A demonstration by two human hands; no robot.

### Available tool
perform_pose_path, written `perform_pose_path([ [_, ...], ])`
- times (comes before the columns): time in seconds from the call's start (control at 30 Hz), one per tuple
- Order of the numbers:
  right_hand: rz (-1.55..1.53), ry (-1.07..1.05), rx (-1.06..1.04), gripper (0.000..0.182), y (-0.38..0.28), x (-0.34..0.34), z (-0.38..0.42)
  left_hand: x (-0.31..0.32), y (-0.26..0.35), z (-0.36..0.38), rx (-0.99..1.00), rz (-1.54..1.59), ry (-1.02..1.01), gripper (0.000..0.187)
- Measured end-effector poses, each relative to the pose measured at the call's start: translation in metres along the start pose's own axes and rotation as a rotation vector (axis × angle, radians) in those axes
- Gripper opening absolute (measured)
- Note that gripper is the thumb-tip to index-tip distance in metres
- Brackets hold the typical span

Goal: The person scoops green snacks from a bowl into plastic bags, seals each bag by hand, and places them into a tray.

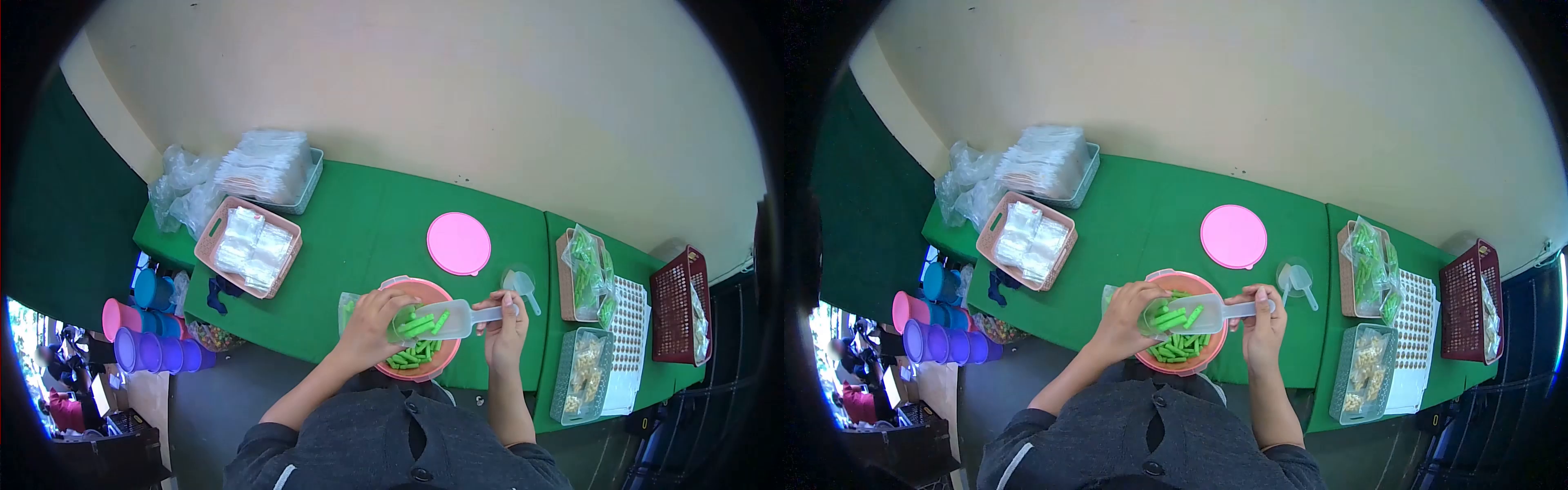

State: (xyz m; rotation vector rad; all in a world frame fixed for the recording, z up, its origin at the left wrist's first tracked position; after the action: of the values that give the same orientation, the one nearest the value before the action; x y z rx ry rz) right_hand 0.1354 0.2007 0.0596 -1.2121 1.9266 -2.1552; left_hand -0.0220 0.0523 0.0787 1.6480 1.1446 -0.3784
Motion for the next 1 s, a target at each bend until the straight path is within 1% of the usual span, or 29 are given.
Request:
perform_pose_path([
  [0.03, -0.056, 0.048, 0.004, 0.025, 0.001, -0.005, -0.001, -0.001, -0.001, 0.0, -0.011, 0.036, 0.008, 0.066],
  [0.07, -0.055, 0.049, 0.006, 0.025, 0.002, -0.007, -0.002, -0.001, -0.001, 0.001, -0.012, 0.036, 0.007, 0.066],
  [0.13, -0.201, 0.046, 0.123, 0.023, 0.016, -0.011, -0.005, -0.005, -0.001, 0.001, -0.024, 0.099, 0.042, 0.064],
  [0.17, -0.201, 0.046, 0.121, 0.023, 0.021, -0.015, -0.006, -0.005, -0.001, 0.001, -0.023, 0.1, 0.042, 0.064],
  [0.23, -0.362, 0.14, 0.232, 0.022, 0.044, -0.028, -0.007, -0.01, 0.0, 0.001, -0.01, 0.116, 0.082, 0.059],
  [0.27, -0.362, 0.137, 0.232, 0.022, 0.048, -0.029, -0.007, -0.011, -0.001, 0.001, -0.011, 0.114, 0.084, 0.059],
  [0.33, -0.568, 0.134, 0.315, 0.021, 0.06, -0.029, -0.004, -0.012, -0.005, 0.003, 0.004, 0.149, 0.127, 0.059],
  [0.37, -0.568, 0.135, 0.316, 0.021, 0.063, -0.031, -0.005, -0.01, -0.007, 0.005, 0.003, 0.148, 0.127, 0.059],
  [0.43, -0.591, 0.252, 0.299, 0.021, 0.066, -0.044, -0.006, -0.011, -0.03, 0.013, -0.217, 0.463, 0.274, 0.063],
  [0.47, -0.591, 0.252, 0.299, 0.021, 0.066, -0.045, -0.006, -0.012, -0.032, 0.012, -0.217, 0.463, 0.274, 0.063],
  [0.53, -0.289, 0.151, 0.164, 0.024, 0.055, -0.045, -0.01, -0.019, -0.048, 0.015, -0.303, 0.945, 0.408, 0.062],
  [0.57, -0.289, 0.15, 0.166, 0.024, 0.06, -0.044, -0.009, -0.024, -0.051, 0.015, -0.304, 0.943, 0.409, 0.062],
  [0.63, 0.252, -0.025, 0.157, 0.022, 0.071, -0.035, -0.008, -0.018, -0.054, 0.012, -0.349, 1.304, 0.273, 0.061],
  [0.67, 0.361, -0.151, 0.2, 0.022, 0.087, -0.034, -0.004, -0.018, -0.052, 0.011, -0.334, 1.307, 0.212, 0.061],
  [0.7, 0.36, -0.153, 0.2, 0.022, 0.092, -0.036, 0.001, -0.021, -0.052, 0.011, -0.334, 1.306, 0.213, 0.061],
  [0.77, 0.725, -0.421, 0.208, 0.023, 0.111, -0.021, 0.014, -0.02, -0.045, 0.011, -0.31, 1.288, 0.089, 0.059],
  [0.8, 1.016, -0.5, 0.212, 0.026, 0.102, -0.007, 0.016, -0.02, -0.045, 0.012, -0.31, 1.288, 0.088, 0.059],
  [0.83, 1.016, -0.499, 0.212, 0.026, 0.097, 0.002, 0.018, -0.019, -0.044, 0.014, -0.289, 1.227, 0.05, 0.06],
  [0.9, 1.101, -0.328, -0.131, 0.025, 0.062, 0.021, 0.014, -0.017, -0.045, 0.015, -0.265, 1.164, 0.013, 0.061],
  [0.93, 1.101, -0.329, -0.131, 0.025, 0.052, 0.031, 0.014, -0.016, -0.041, 0.016, -0.212, 1.105, -0.027, 0.061],
  [0.97, 0.827, -0.322, -0.051, 0.025, 0.043, 0.041, 0.013, -0.014, -0.037, 0.016, -0.16, 1.048, -0.068, 0.063],
  [1.0, 0.552, -0.309, 0.026, 0.026, 0.04, 0.046, 0.013, -0.015, -0.035, 0.015, -0.163, 1.049, -0.07, 0.063],
])
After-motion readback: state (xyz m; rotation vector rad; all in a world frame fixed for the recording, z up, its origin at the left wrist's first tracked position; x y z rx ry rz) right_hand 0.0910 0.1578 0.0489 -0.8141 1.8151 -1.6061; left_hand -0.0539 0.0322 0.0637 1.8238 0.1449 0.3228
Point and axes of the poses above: each hand's wrist, its own z-axis away from the middle knuckle, its own x-axis out of the palm, y = z × x, the point moved 8 cm from there along -z, towards the middle knuckle, and after that the axes turned 9 degrees about -z, right-handed, at the moved point
